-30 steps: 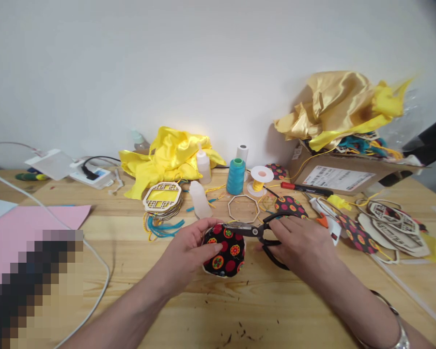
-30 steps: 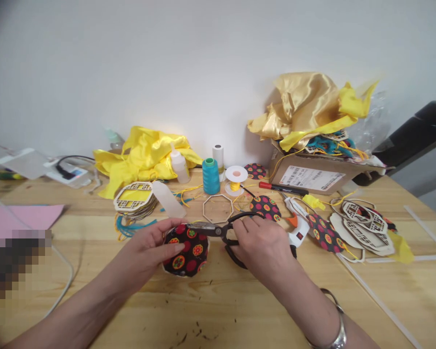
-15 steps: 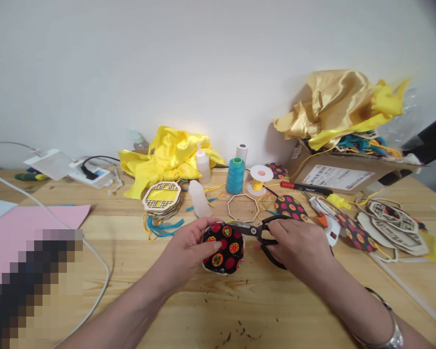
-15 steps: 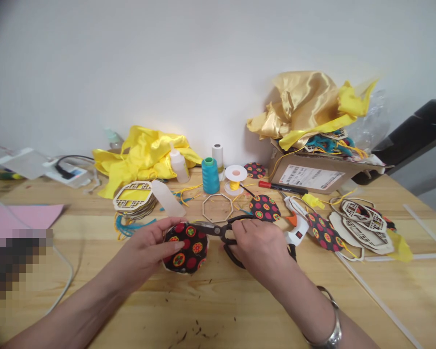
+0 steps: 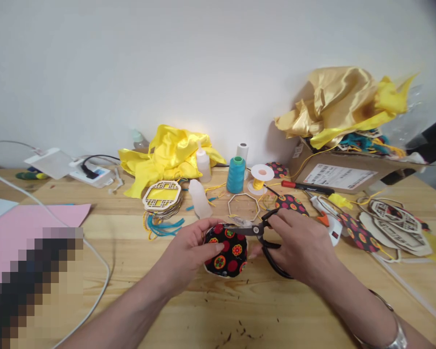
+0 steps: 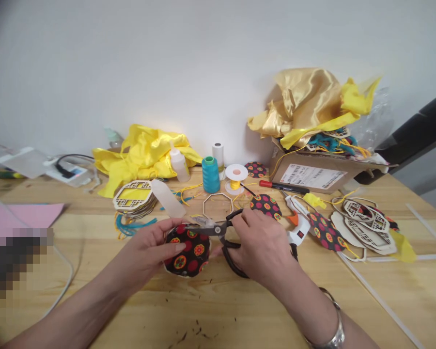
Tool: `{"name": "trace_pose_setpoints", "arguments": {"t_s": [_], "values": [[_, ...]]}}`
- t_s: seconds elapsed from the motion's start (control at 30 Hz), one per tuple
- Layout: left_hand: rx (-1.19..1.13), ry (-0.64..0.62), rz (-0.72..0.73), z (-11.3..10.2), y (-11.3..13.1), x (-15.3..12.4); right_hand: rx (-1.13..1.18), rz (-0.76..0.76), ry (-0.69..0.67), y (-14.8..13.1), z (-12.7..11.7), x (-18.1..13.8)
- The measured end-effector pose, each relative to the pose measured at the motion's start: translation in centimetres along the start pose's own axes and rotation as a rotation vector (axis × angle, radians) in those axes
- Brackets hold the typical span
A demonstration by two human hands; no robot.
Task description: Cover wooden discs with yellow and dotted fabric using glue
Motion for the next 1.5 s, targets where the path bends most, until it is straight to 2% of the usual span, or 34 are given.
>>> {"name": "trace_pose_setpoints", "arguments": {"t_s": [0.2,0.8,1.2,1.27,1.4,1.5], "values": [[-0.047,0.019,0.008,-0.3,-0.2,0.0,-0.056,-0.089,0.094,-0.1,-0.2,-0.3],[-0.058,0.024,-0.01,0.0,0.0,-0.1,-0.19,-0.125,0.015,-0.5,-0.3,-0.4],[-0.066,0.016,-0.021,0.0,0.1,-0.1,-0.15,-0.11,0.009,-0.5,0.2,-0.7],[-0.051,0.02,-0.019,0.0,0.0,0.0,-0.119,-0.042,-0.021,-0.3,0.5,-0.6],[-0.047,0.004,-0.046,0.0,-0.2,0.0,-0.037,0.299,-0.197,1.3,1.1,-0.3],[-0.073,0.009,-0.055,0.0,-0.3,0.0,0.235,0.476,-0.334,2.2,1.8,-0.2]]}}
Point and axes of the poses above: each hand's wrist, its own x-axis towards the middle knuckle, its own z-axis out of the palm, y = z × x, the point moved 4 cm from there along x, towards the middle knuckle, and after that the axes turned 1 degree about -y, right-handed, at the moved point
